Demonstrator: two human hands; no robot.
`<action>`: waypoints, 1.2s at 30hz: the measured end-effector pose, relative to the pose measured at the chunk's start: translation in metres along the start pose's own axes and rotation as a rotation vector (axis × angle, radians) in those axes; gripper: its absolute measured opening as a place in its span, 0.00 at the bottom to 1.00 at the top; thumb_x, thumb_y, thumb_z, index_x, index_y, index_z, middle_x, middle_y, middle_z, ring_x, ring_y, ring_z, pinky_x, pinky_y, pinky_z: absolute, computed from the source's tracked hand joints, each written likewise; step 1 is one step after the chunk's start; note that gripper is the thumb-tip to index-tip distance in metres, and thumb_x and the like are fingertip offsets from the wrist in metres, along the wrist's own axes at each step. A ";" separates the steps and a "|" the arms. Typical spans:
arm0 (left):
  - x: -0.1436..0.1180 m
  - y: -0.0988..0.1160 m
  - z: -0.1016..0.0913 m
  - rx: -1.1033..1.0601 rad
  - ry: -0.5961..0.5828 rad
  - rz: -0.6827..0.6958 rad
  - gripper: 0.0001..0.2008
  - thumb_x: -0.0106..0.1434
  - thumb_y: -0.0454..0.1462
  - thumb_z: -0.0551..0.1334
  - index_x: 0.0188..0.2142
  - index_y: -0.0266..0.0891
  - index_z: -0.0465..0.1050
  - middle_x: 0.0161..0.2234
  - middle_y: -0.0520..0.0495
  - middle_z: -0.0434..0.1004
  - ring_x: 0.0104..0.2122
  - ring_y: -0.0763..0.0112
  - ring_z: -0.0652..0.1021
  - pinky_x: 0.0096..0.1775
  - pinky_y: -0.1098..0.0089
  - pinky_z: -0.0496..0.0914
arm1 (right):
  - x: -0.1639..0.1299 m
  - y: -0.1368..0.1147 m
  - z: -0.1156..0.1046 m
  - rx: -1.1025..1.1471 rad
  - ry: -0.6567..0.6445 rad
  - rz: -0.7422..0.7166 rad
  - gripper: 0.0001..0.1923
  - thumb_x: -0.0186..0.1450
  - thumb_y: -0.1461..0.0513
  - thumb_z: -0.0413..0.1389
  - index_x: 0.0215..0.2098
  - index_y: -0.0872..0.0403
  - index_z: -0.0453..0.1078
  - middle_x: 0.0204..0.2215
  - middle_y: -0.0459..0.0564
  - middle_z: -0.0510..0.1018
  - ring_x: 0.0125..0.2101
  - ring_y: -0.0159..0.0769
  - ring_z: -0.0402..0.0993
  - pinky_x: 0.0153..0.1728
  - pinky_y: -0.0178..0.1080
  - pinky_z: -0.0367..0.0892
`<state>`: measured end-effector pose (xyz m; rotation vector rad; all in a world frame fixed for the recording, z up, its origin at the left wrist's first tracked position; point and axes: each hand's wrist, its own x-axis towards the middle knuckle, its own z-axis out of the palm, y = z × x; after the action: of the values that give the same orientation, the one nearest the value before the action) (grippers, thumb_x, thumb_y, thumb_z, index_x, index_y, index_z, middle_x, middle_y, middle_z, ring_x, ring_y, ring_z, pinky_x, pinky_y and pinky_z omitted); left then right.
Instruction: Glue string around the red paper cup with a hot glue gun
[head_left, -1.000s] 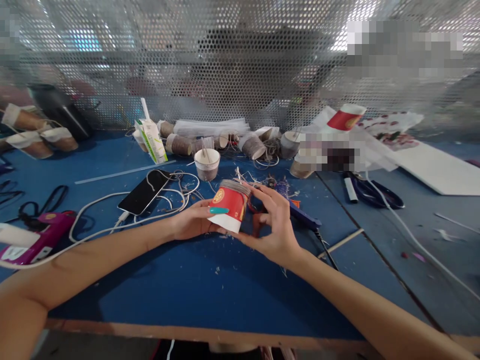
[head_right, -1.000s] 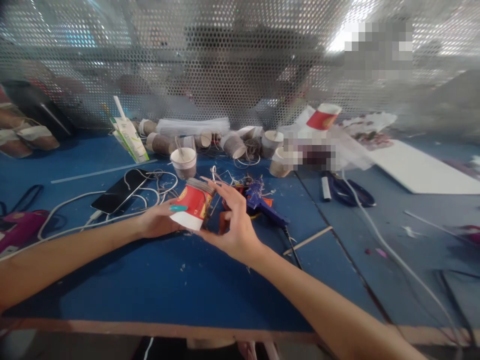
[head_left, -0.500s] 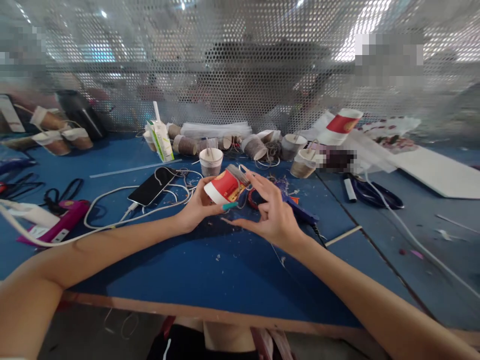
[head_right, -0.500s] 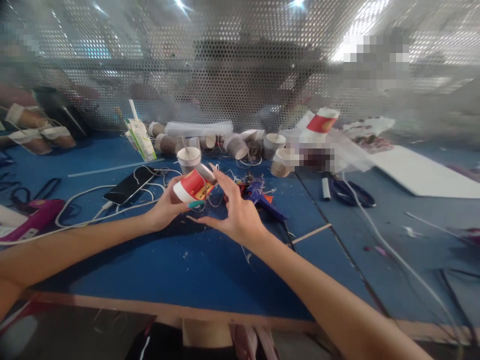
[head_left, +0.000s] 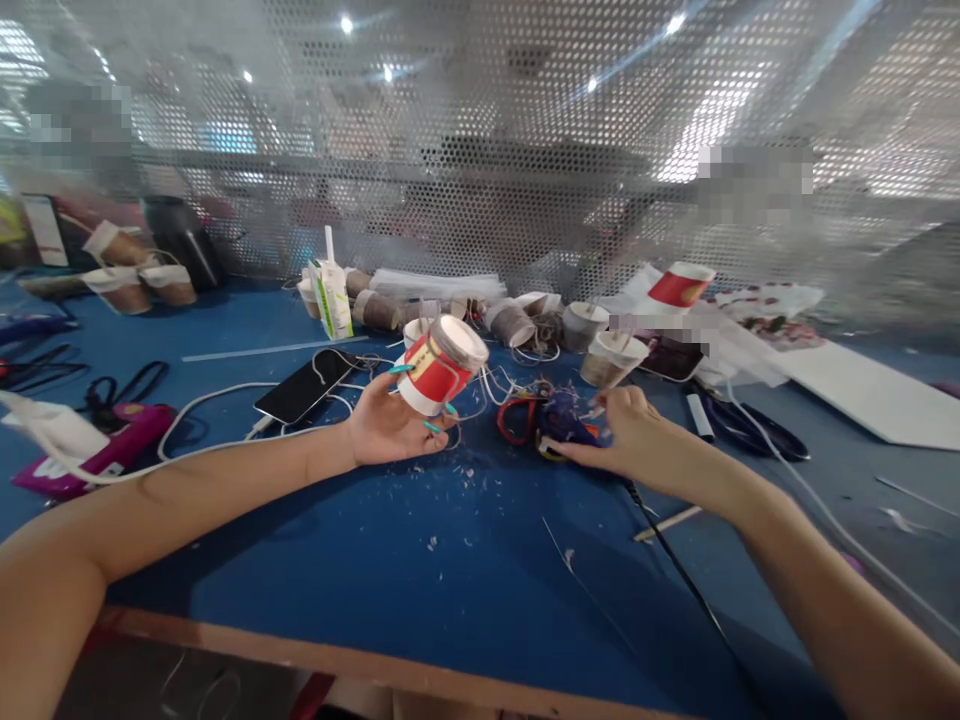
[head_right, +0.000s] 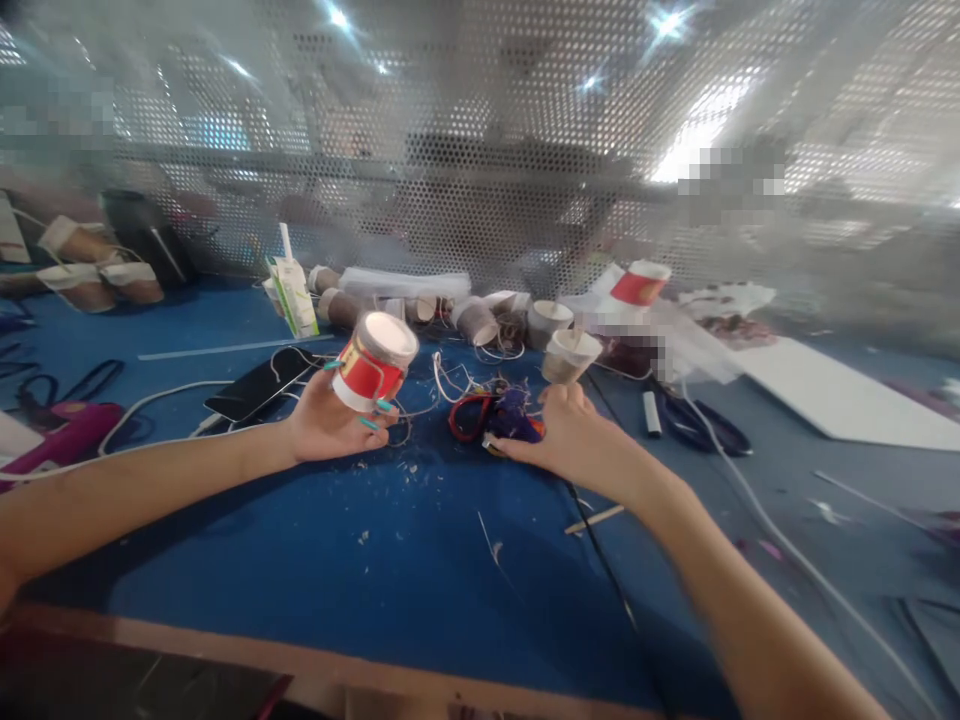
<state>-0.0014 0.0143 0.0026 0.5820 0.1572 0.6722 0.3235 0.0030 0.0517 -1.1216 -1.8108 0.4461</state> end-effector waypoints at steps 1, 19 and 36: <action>0.000 -0.001 -0.001 0.006 -0.014 -0.012 0.30 0.44 0.48 0.72 0.45 0.35 0.73 0.36 0.44 0.82 0.36 0.69 0.79 0.42 0.68 0.71 | -0.002 -0.004 -0.002 -0.096 -0.093 0.055 0.22 0.41 0.56 0.72 0.26 0.52 0.66 0.26 0.49 0.71 0.29 0.43 0.72 0.27 0.41 0.67; -0.003 -0.004 -0.004 0.020 -0.068 -0.022 0.24 0.52 0.41 0.71 0.47 0.35 0.76 0.43 0.44 0.84 0.45 0.63 0.82 0.54 0.67 0.70 | -0.011 -0.029 0.022 -1.000 -0.006 0.151 0.17 0.67 0.54 0.46 0.28 0.56 0.68 0.26 0.61 0.75 0.31 0.50 0.72 0.38 0.50 0.67; -0.005 -0.004 0.002 -0.052 0.165 0.130 0.28 0.54 0.39 0.68 0.55 0.38 0.69 0.46 0.43 0.82 0.48 0.63 0.81 0.55 0.64 0.69 | -0.022 -0.038 0.047 0.088 0.207 0.368 0.19 0.60 0.46 0.61 0.25 0.52 0.72 0.10 0.44 0.71 0.12 0.37 0.70 0.17 0.39 0.69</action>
<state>-0.0029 0.0078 0.0016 0.4890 0.2567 0.8485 0.2674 -0.0282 0.0430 -1.3904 -1.3954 0.5937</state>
